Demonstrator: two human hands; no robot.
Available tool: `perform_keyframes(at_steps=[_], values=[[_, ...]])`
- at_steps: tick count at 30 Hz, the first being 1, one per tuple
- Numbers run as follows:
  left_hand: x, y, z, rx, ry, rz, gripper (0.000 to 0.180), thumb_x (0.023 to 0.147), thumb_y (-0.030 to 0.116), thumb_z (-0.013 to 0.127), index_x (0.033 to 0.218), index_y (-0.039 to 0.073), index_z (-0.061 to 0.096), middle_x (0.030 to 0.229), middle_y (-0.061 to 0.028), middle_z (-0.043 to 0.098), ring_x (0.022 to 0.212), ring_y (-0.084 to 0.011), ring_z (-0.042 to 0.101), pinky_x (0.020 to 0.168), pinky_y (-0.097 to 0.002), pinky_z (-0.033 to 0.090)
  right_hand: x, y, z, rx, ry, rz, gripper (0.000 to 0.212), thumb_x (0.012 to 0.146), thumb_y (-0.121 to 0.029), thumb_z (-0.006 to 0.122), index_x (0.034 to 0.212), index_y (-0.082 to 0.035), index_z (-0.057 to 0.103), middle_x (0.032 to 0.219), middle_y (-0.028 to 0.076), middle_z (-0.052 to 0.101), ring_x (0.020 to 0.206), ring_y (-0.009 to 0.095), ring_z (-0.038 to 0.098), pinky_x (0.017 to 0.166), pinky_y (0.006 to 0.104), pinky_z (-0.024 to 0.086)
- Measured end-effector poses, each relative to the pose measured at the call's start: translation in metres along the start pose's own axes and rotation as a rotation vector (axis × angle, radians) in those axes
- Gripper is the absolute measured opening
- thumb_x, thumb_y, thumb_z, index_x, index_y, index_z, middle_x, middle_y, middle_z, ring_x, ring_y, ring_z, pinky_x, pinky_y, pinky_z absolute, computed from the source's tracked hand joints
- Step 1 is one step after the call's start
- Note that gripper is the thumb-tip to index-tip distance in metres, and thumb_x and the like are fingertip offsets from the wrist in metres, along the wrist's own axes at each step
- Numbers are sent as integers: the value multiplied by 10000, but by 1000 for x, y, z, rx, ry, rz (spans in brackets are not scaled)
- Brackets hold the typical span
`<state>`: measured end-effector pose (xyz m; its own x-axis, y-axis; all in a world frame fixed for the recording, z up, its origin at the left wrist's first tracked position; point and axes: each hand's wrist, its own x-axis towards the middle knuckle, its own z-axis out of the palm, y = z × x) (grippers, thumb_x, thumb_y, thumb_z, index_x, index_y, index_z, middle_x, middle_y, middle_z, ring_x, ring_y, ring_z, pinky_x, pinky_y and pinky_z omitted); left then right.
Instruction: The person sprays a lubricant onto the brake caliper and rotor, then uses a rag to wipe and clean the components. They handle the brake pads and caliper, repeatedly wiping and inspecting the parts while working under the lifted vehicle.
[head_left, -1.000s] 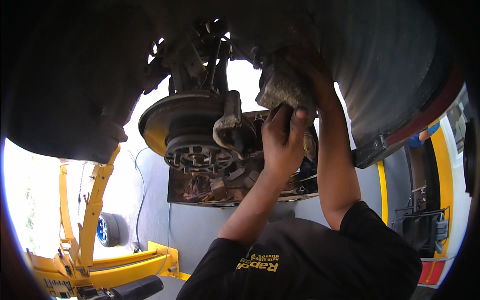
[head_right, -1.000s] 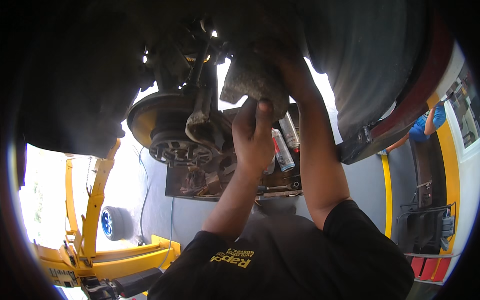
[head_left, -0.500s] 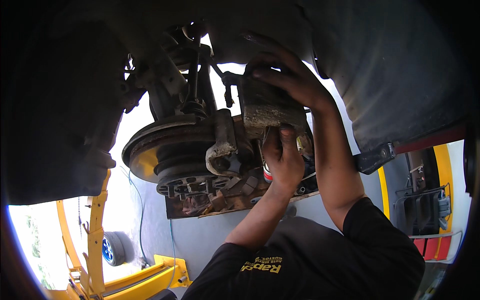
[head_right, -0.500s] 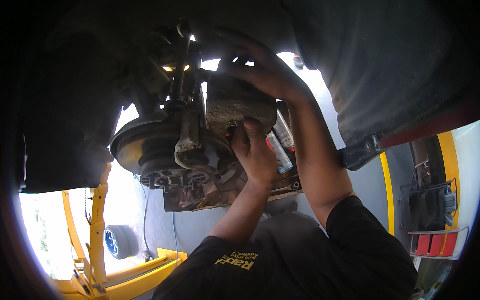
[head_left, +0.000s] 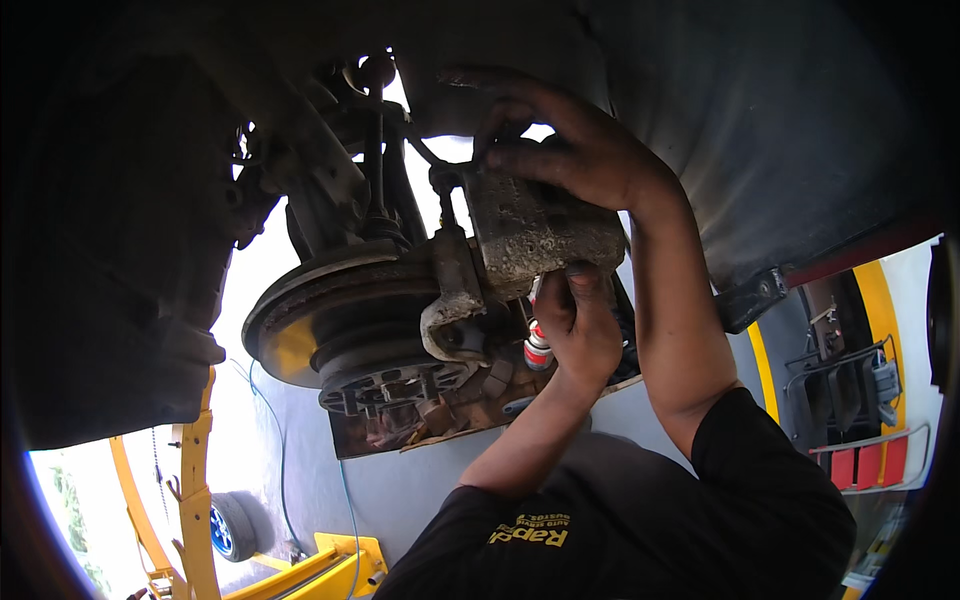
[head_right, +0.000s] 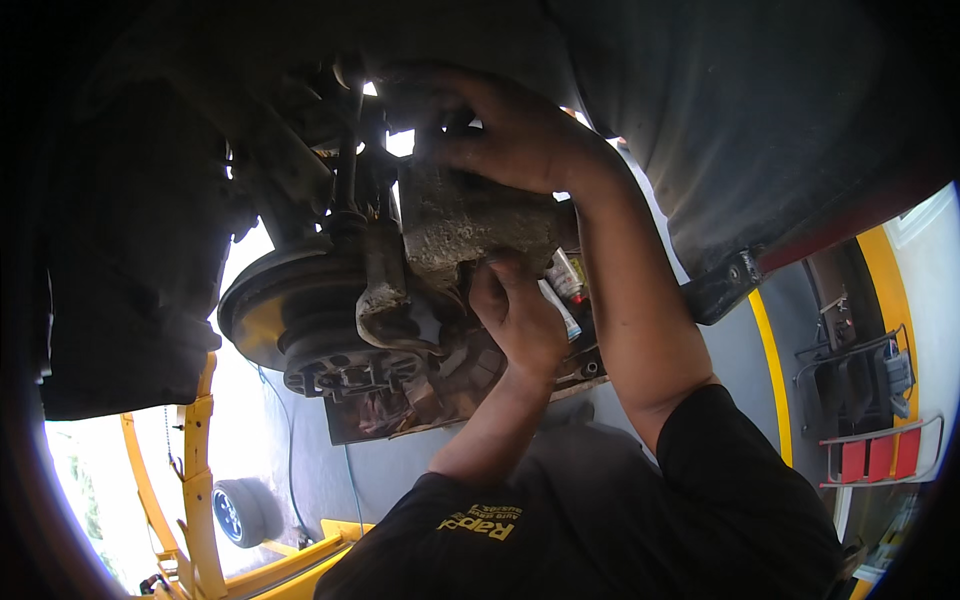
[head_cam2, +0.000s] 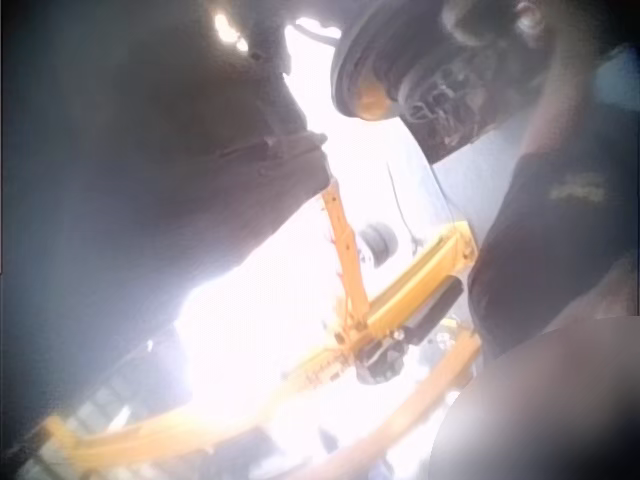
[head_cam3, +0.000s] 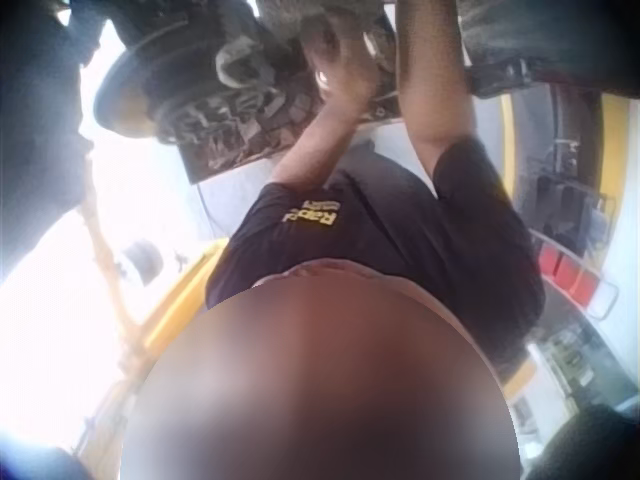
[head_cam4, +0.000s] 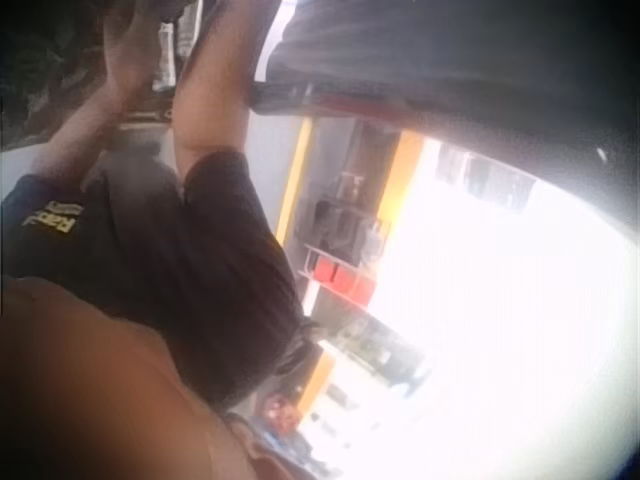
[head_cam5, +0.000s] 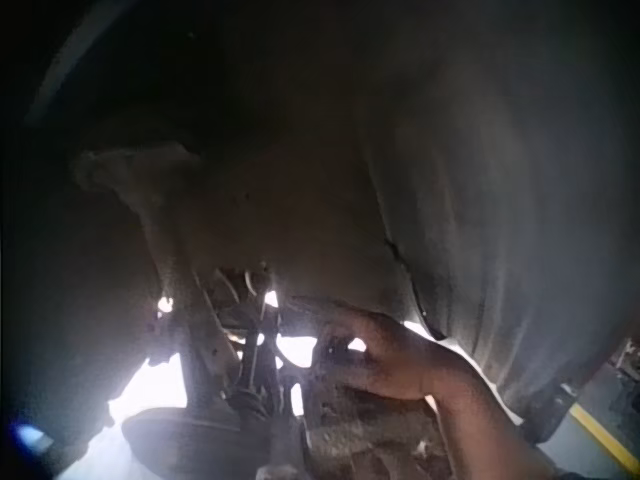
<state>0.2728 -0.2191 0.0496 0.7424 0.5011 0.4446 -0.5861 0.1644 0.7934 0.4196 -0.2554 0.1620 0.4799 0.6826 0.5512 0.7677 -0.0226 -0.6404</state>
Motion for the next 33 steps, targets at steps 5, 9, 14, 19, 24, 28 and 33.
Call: perform_keyframes(at_steps=[5, 9, 14, 19, 24, 28, 33], values=[[3, 7, 16, -80, 41, -30, 592, 1115, 541, 502, 960, -23, 594, 897, -5, 552, 830, -115, 463, 745, -289, 410, 5, -14, -5, -122, -8, 24, 768, 956, -116, 740, 1643, -165, 399, 1078, 62, 731, 1093, 183, 693, 1025, 370, 511], [5, 15, 30, -88, 36, 18, 599, 1116, 544, 497, 1073, -42, 611, 997, -45, 615, 885, -129, 518, 797, -291, 446, 22, -26, -11, -48, -123, 9, 732, 945, -124, 757, 1611, -153, 451, 1099, 60, 734, 1047, 173, 687, 979, 354, 527], [4, 29, 41, -243, 9, -12, 583, 1131, 510, 478, 1249, -52, 577, 1120, -76, 651, 997, -148, 562, 888, -294, 457, 31, -54, -20, -178, -253, 166, 711, 911, -170, 798, 1564, -133, 518, 1105, 56, 735, 1000, 163, 670, 925, 325, 536], [2, 37, 44, -322, -20, -1, 560, 1139, 490, 466, 1298, -39, 561, 1149, -84, 642, 1065, -143, 570, 959, -301, 458, 37, -74, -17, -366, -226, 256, 748, 888, -250, 815, 1557, -102, 517, 1122, 64, 734, 1011, 174, 675, 916, 316, 541], [5, 40, 57, -486, 18, 9, 474, 1149, 463, 454, 1234, 5, 546, 1035, -33, 593, 924, -124, 507, 844, -289, 429, 51, -86, -15, -466, -340, 276, 746, 876, -293, 818, 1535, -87, 537, 1146, 79, 736, 1014, 190, 686, 897, 336, 554], [4, 50, 63, -553, 45, -13, 406, 1149, 433, 481, 1117, 31, 535, 950, 16, 516, 842, -96, 419, 760, -272, 376, 57, -106, -12, -562, -417, 255, 715, 883, -292, 805, 1519, -87, 551, 1117, 83, 742, 996, 204, 695, 879, 350, 562], [-3, 65, 69, -604, 76, -45, 447, 1144, 447, 487, 1224, 10, 541, 978, 8, 524, 856, -87, 423, 768, -263, 388, 66, -119, -7, -707, -501, 201, 726, 883, -298, 802, 1524, -81, 538, 1076, 91, 742, 978, 220, 702, 878, 361, 563]])
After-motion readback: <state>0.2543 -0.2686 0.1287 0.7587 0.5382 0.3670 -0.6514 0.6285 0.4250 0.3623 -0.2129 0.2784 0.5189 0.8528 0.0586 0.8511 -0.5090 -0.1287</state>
